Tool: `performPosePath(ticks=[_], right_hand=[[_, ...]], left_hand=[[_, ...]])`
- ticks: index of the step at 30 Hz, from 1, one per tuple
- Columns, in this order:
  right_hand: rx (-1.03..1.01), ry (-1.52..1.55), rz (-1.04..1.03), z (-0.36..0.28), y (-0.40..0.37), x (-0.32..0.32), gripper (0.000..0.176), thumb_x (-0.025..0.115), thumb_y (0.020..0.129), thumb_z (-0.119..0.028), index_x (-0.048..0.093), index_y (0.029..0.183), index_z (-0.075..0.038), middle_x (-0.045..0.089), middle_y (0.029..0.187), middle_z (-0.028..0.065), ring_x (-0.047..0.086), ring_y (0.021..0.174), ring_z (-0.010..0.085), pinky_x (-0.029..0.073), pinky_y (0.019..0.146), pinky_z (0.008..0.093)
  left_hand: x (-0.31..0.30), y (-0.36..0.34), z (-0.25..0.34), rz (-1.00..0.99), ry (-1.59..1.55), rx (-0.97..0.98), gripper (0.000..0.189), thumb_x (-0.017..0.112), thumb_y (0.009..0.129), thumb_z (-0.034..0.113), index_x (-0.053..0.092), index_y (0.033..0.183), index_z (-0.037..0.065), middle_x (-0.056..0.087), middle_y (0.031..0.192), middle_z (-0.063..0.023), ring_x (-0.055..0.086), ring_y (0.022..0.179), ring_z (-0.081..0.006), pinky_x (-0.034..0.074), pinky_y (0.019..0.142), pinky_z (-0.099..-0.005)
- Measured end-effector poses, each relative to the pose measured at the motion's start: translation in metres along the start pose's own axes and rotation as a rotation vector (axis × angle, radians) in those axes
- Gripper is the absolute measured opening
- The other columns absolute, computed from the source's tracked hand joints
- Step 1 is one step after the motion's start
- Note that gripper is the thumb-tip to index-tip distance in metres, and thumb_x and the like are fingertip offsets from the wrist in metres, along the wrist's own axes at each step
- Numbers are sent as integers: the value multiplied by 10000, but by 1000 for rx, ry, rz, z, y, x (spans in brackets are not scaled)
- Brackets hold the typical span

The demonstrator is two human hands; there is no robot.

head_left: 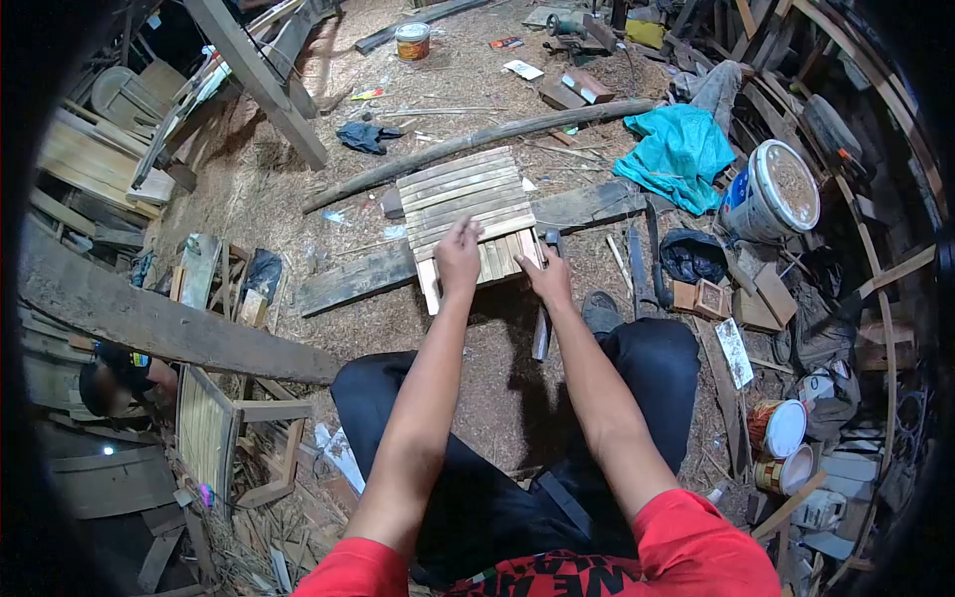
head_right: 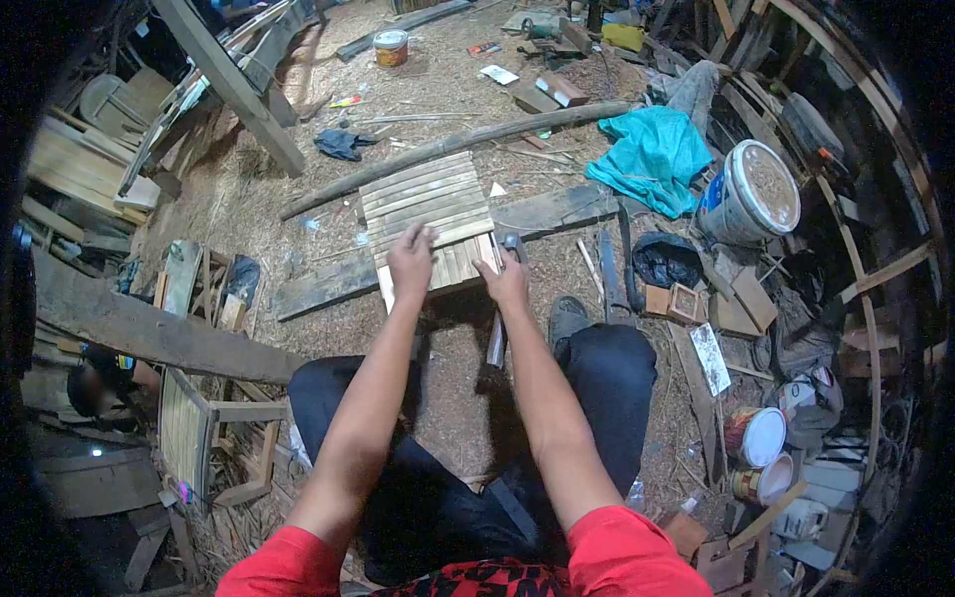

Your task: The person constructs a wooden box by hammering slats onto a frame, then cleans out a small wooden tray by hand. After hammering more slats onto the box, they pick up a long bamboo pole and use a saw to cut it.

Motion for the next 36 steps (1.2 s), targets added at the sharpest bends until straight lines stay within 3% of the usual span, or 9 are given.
performPosePath(ticks=[3,4,7,10,13,16,20,29,36], right_hand=[[-30,1,47,13,4,10,584,772,783,-459,660,1240,-113,703,1008,227,673,943,384,514,856,443],[-7,50,38,13,3,11,581,772,777,-467,670,1219,-104,695,991,235,656,930,408,501,856,463],[18,44,31,17,5,14,635,762,773,-509,651,1246,-99,679,1026,261,641,956,418,489,871,468],[36,-40,25,13,5,11,767,751,765,-563,601,1313,-47,679,1038,289,662,996,406,507,885,440],[17,-12,69,5,4,9,582,765,779,-480,660,1215,-109,659,969,235,592,954,453,446,895,501],[-7,57,59,-5,7,3,553,772,786,-422,649,1204,-81,646,933,217,609,867,432,482,801,495],[10,206,43,3,11,9,517,778,800,-377,667,1176,-40,687,942,218,669,838,373,515,774,423],[19,277,177,1,70,0,291,742,850,-307,744,949,-34,717,846,190,697,787,273,514,748,369],[128,309,101,31,90,28,300,774,825,-334,751,920,-50,726,842,167,685,774,267,513,736,363]], left_hand=[[11,-3,28,-246,211,-135,270,644,946,170,696,1172,31,715,815,-81,662,719,-152,527,685,-270],[16,1,27,-208,450,259,223,653,931,166,731,1119,75,693,793,-100,635,687,-166,511,649,-289],[33,13,11,-245,280,409,214,670,912,166,737,1089,67,681,812,-124,644,727,-199,499,648,-319],[43,21,3,-273,265,370,200,685,891,156,742,1052,51,683,845,-136,654,767,-222,501,669,-334],[54,30,1,-193,591,658,189,690,875,169,746,1010,49,690,857,-143,651,787,-271,491,731,-367],[66,40,-14,-247,307,465,175,682,870,198,752,976,78,700,861,-114,636,813,-291,459,774,-402],[73,40,-18,-184,532,527,149,680,875,249,739,951,136,716,931,-35,628,920,-244,398,857,-383],[73,40,-20,-115,522,585,125,672,877,216,738,942,134,714,904,-27,621,877,-225,402,859,-380],[73,42,-23,-135,500,568,171,657,898,207,734,1015,109,699,889,-59,614,898,-249,397,864,-384]])
Point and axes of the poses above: each hand's wrist, its own y-axis towards the middle knuckle, its own x-axis out of the palm, z = x × y, the point moved 2 cm from there along y, towards the middle knuckle
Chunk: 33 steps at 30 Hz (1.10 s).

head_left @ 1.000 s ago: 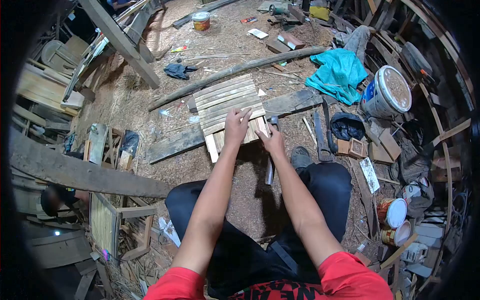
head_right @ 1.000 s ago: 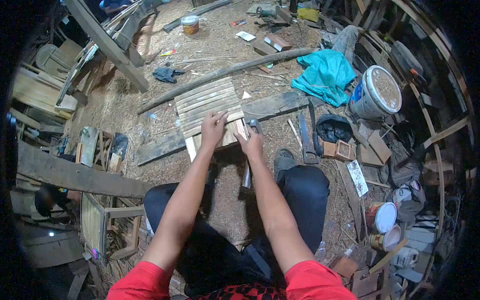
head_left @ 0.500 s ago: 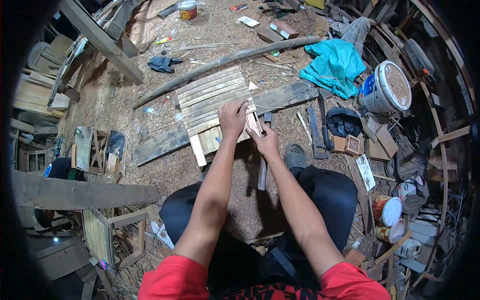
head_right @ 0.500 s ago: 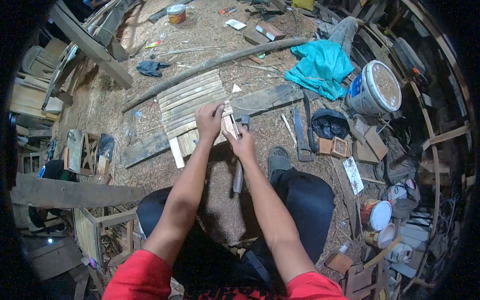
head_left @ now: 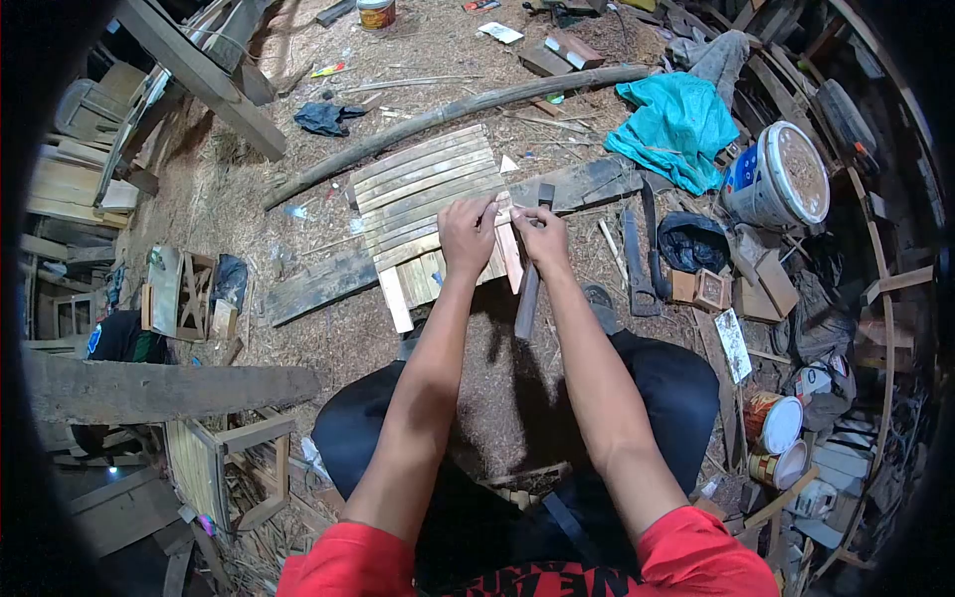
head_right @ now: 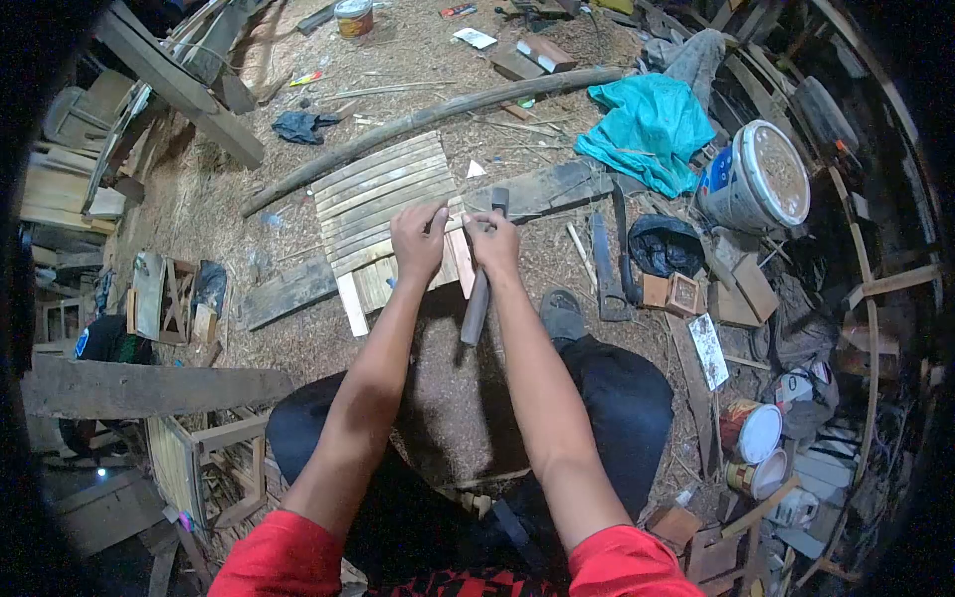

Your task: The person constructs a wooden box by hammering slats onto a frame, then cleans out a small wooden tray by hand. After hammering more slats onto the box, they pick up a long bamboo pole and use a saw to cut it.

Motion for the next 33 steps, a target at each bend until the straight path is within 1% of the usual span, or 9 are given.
performPosePath(ticks=[4,5,7,10,13,19,22,30,33], right_hand=[[97,-1,-20,-1,-3,-4,297,779,819,-339,748,895,-54,726,831,141,671,758,253,513,726,356],[113,-7,-16,-3,-5,-3,299,779,818,-342,747,888,-54,724,824,133,666,751,246,513,721,354],[-1,-68,53,2,-3,2,305,779,816,-354,745,878,-58,710,797,132,655,730,241,511,705,354],[38,-86,37,-3,-5,-1,310,776,815,-370,746,876,-68,699,774,135,651,718,245,509,692,356],[52,-49,17,-6,-8,-4,304,777,812,-372,747,871,-75,693,766,138,651,714,258,507,694,358],[2,18,32,2,-5,2,311,778,812,-368,734,844,-61,685,754,134,651,711,251,503,697,357],[15,0,22,1,-5,0,320,775,814,-372,730,837,-56,678,742,135,651,710,251,503,692,360],[23,-44,11,-5,-9,-3,356,750,828,-417,729,870,-64,669,730,133,631,679,244,486,641,362],[-23,-68,21,-10,-12,-4,322,732,883,-336,712,900,-14,668,737,45,580,689,113,473,640,301]], left_hand=[[-3,2,0,0,-53,-22,244,675,893,162,714,1106,48,709,910,-88,635,840,-225,443,813,-376],[-3,3,-3,-16,-129,-94,241,688,884,137,709,1099,29,708,906,-86,641,824,-199,465,781,-357],[-2,3,-6,-56,-282,-243,240,713,865,88,698,1084,-9,706,898,-82,651,792,-147,510,717,-319],[3,-1,-2,-6,-544,-484,233,740,835,26,689,1053,-38,695,873,-61,637,765,-90,529,650,-250],[11,-4,-11,65,-646,-518,212,790,775,80,733,968,12,703,792,-81,669,696,-154,533,655,-296],[16,-7,-23,40,-529,-421,125,805,759,105,755,857,46,694,784,-93,653,685,-179,509,650,-306],[11,-7,-17,41,-455,-326,117,770,821,50,730,906,-21,697,845,-56,632,733,-94,503,654,-237],[-4,-2,-1,67,-269,-137,119,801,760,92,742,850,42,701,856,-101,642,800,-217,493,743,-332],[-7,-2,3,46,-234,-100,122,797,759,111,745,856,58,709,874,-100,641,822,-244,483,781,-359]])
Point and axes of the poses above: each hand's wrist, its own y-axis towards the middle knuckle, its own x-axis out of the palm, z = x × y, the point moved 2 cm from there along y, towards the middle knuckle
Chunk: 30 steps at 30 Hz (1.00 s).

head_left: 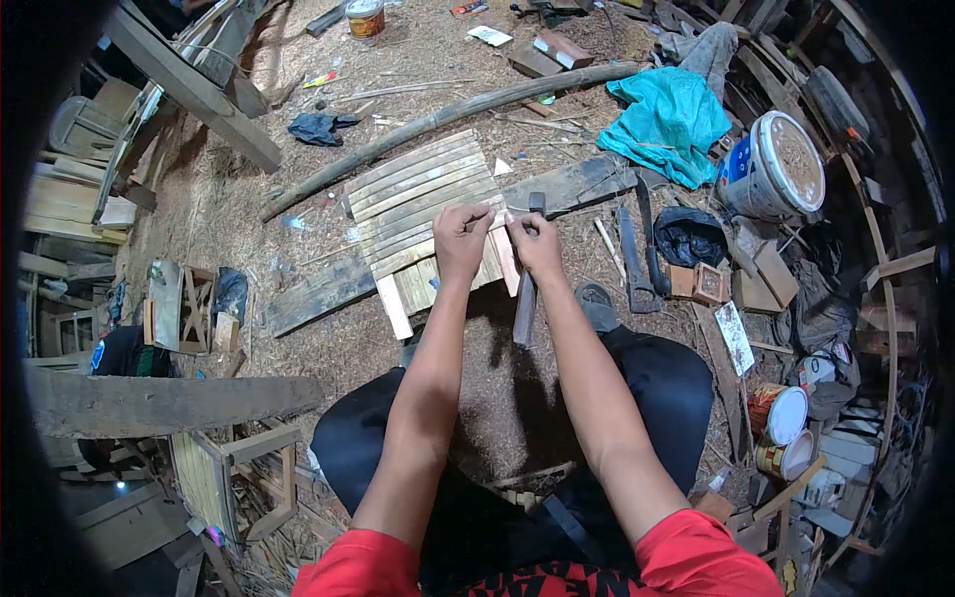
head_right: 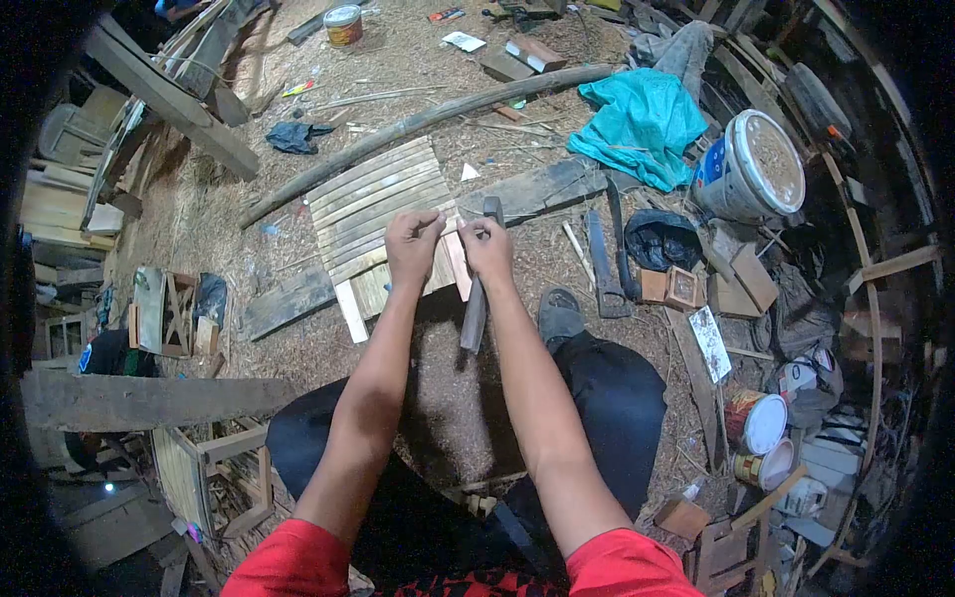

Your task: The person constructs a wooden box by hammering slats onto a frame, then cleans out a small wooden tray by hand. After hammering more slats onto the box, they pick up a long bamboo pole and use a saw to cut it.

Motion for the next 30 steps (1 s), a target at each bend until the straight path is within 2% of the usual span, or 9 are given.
performPosePath(ticks=[3,7,15,21,24,25,28,29,30], right_hand=[[10,6,-13,2,0,-1,316,729,887,-324,709,899,-9,672,754,51,581,703,118,475,658,305],[11,102,-20,12,4,6,331,743,845,-378,726,878,-49,687,776,132,626,712,225,487,676,355],[43,35,11,-3,-2,-2,324,742,845,-361,723,872,-39,702,839,185,678,822,302,501,735,380],[40,101,-58,0,-1,-2,337,741,850,-353,699,850,-19,684,802,163,652,780,296,492,733,397],[-62,59,12,-2,-1,-1,329,743,866,-318,636,878,-7,605,730,75,532,685,148,449,639,329],[-108,-27,13,-5,-4,-5,309,695,899,-295,563,955,-22,604,764,101,558,709,186,459,660,354],[-99,-31,-13,-30,0,-20,235,613,924,-173,475,1009,-3,578,881,223,593,833,371,464,770,431],[-104,-69,-40,-46,2,-30,193,538,922,-90,415,1034,9,548,895,234,570,821,403,457,789,457],[-191,-57,-17,-61,4,-38,219,536,924,-114,422,1069,4,566,914,234,589,832,390,467,791,449]], left_hand=[[-1,0,6,-45,41,23,133,787,765,129,748,879,72,714,885,-95,638,842,-260,471,809,-374],[-1,1,7,-86,40,-44,152,774,770,137,747,908,80,719,889,-87,634,862,-261,460,825,-378],[2,1,11,-22,60,3,159,779,762,149,747,903,84,712,829,-76,631,834,-255,440,825,-377],[4,-3,1,-58,149,113,155,781,758,174,751,879,83,678,754,-67,612,761,-248,426,770,-375],[3,-3,2,-59,169,141,138,771,768,185,749,863,88,674,753,-66,612,773,-254,426,775,-383],[3,-2,2,-51,175,160,131,769,771,186,747,857,89,675,754,-63,613,779,-255,427,778,-386],[4,-1,1,-36,196,191,126,764,777,195,736,844,92,686,826,-57,616,826,-257,429,798,-400],[3,-1,2,-35,210,197,130,763,778,199,735,847,92,689,848,-58,617,839,-256,430,802,-401],[3,-3,2,-39,224,202,134,762,778,202,733,850,92,692,871,-58,618,851,-255,430,806,-402]])
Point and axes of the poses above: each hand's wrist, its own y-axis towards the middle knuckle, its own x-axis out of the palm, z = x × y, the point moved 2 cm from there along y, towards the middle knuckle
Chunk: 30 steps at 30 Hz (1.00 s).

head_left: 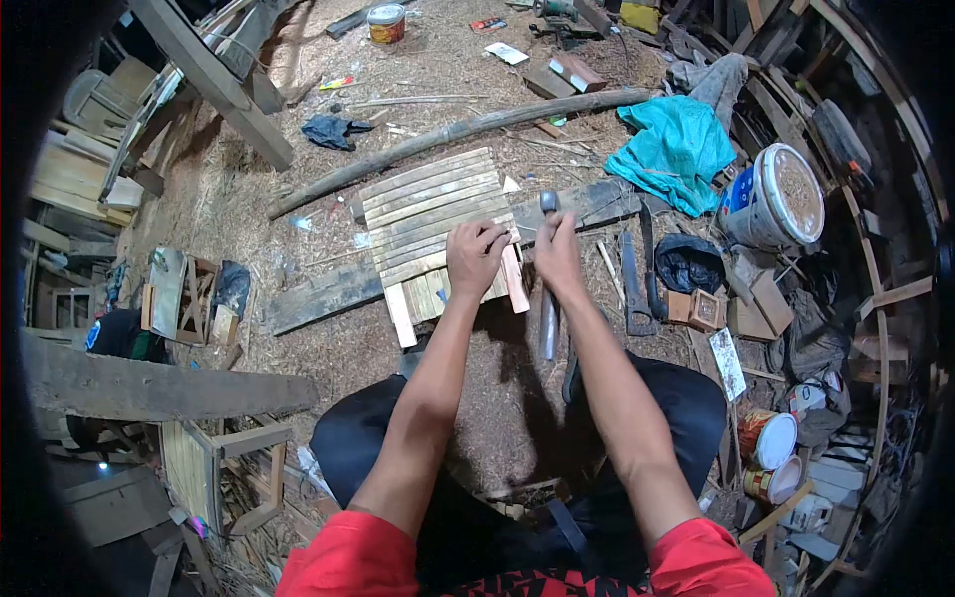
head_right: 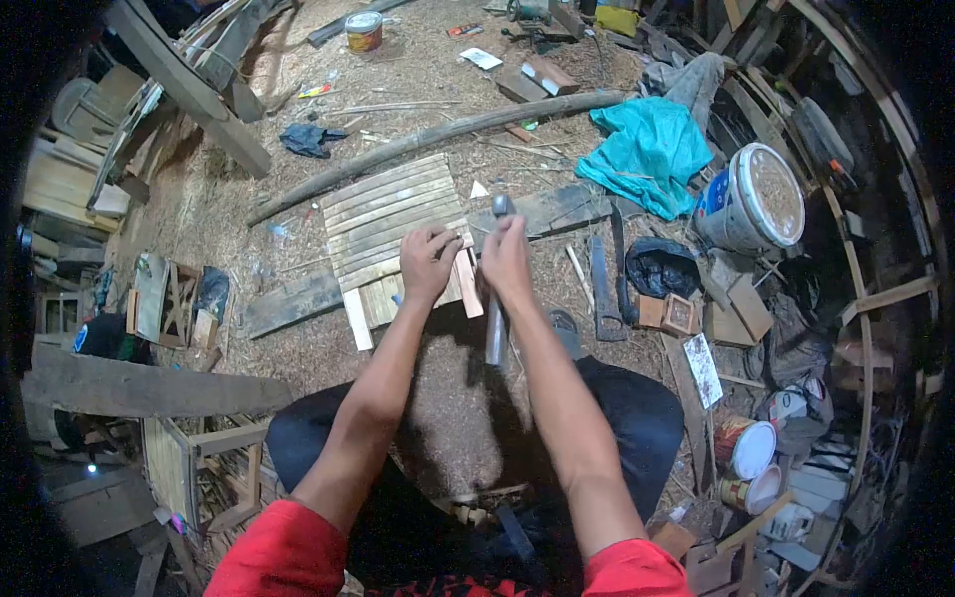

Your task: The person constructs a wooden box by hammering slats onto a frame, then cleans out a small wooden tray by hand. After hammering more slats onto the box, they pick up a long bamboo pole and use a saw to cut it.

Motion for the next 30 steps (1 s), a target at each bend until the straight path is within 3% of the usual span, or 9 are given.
performPosePath(ticks=[2,3,6,8,10,14,19,23,30], right_hand=[[-174,23,62,-23,13,-13,280,534,926,-162,436,1138,-6,603,951,234,627,854,365,487,796,433],[-328,-21,150,-41,15,-21,458,609,922,-228,394,1238,25,610,1036,235,644,932,343,495,844,414],[281,185,-199,-81,-9,-58,539,703,890,-311,481,1213,58,640,1033,177,641,954,254,502,838,371],[386,214,-422,-21,-22,-49,389,752,860,-398,675,941,-25,660,795,38,616,750,111,494,723,272],[501,153,-376,-12,-32,-43,386,774,832,-349,703,943,14,688,827,55,598,698,127,483,657,314],[-7,-11,-168,-45,-17,-49,450,802,806,-328,649,989,54,695,802,160,653,736,184,515,684,360],[-58,-236,-391,-95,11,-76,553,763,843,-334,535,1167,51,684,827,244,703,764,346,538,696,456],[-298,-494,-408,-45,-3,-70,416,642,914,-269,526,1202,8,653,840,300,642,785,483,517,689,533],[-245,-579,-487,-65,-5,-57,340,601,925,-259,551,1204,-72,656,830,273,633,802,474,499,682,555]], left_hand=[[3,-1,-4,-13,-8,2,141,758,782,209,731,856,93,693,918,-62,622,892,-258,431,822,-401],[4,-2,-4,-9,-12,5,138,756,782,209,731,854,93,694,916,-62,623,896,-261,431,827,-401],[0,1,0,-32,-25,-17,134,751,785,200,728,862,93,694,913,-62,625,907,-272,431,843,-404],[1,-1,-2,-33,-15,-12,134,747,788,195,724,872,93,695,915,-64,625,910,-276,432,847,-406],[3,0,-4,-13,-23,4,135,743,790,190,718,877,90,693,919,-68,624,913,-279,432,849,-407],[4,-5,-7,-9,-54,10,131,736,790,178,705,872,81,688,927,-76,622,915,-287,433,864,-414],[5,-5,-13,-34,-43,42,144,736,782,145,685,897,76,684,929,-79,623,920,-290,430,896,-438],[0,-2,-7,-78,-92,10,132,728,784,133,693,894,69,687,948,-80,625,946,-292,423,920,-455],[4,-6,-14,-79,-12,50,158,723,733,90,686,882,51,687,986,-95,622,968,-304,426,934,-464]])
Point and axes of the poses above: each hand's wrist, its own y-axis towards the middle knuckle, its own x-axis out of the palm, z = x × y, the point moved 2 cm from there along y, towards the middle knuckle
